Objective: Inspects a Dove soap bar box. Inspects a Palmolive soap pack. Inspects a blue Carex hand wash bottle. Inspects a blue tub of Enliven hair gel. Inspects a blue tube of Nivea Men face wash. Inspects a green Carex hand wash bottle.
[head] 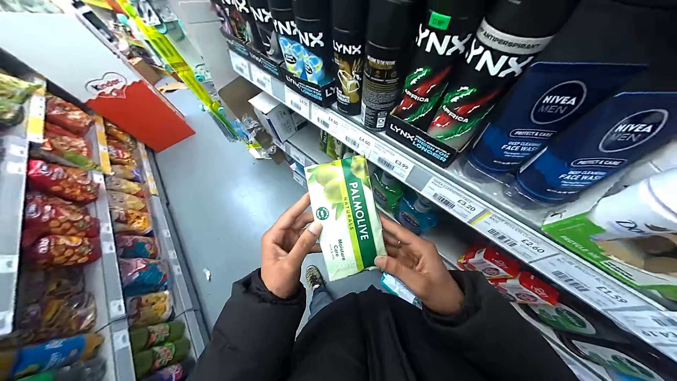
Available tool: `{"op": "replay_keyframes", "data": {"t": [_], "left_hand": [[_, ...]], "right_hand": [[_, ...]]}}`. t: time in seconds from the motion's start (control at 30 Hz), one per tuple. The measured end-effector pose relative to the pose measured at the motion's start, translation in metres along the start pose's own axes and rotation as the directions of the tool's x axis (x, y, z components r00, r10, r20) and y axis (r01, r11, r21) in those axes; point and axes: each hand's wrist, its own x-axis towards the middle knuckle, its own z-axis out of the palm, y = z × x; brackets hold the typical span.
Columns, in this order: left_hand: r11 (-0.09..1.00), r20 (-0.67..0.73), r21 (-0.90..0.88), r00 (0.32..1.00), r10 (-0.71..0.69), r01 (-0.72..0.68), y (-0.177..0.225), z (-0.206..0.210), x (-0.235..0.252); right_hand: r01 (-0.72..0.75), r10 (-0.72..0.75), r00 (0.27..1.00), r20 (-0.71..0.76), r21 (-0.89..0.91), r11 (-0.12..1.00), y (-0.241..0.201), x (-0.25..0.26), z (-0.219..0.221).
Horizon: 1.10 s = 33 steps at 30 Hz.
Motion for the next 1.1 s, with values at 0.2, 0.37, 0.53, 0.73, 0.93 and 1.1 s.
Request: {"op": "replay_keyframes", "data": {"t": [0.2, 0.37, 0.53, 0.73, 0.93, 1.1], "left_hand": [[0.994, -0.044, 0.102, 0.999, -0.029, 0.033, -0.004, 0.004, 0.000], [0.993, -0.082, 0.092, 0.994, -0.072, 0.080, -0.006, 0.004, 0.001], [0.992, -0.087, 0.092, 0.993, -0.076, 0.084, -0.005, 0.000, 0.000], [0.995, -0.081, 0.077, 0.995, -0.051, 0.057, 0.000, -0.003, 0.001], [0.997, -0.073, 0.068, 0.997, -0.036, 0.041, 0.001, -0.004, 0.001], [0.998, -0.089, 0.059, 0.996, -0.027, 0.032, 0.001, -0.003, 0.002]], "right_hand": [[-0.014, 0.009, 0.999, -0.039, -0.109, 0.994, 0.010, -0.003, 0.003], [-0.047, 0.043, 0.998, -0.051, -0.091, 0.995, 0.013, -0.001, 0.004], [-0.060, 0.058, 0.998, -0.039, -0.061, 0.996, 0.014, 0.002, 0.003], [-0.070, 0.070, 0.997, -0.014, 0.000, 0.998, 0.016, 0.005, -0.002], [-0.069, 0.069, 0.998, 0.000, 0.030, 0.997, 0.016, 0.008, -0.001], [-0.087, 0.087, 0.996, 0.001, 0.042, 0.995, 0.015, 0.009, -0.002]]}}
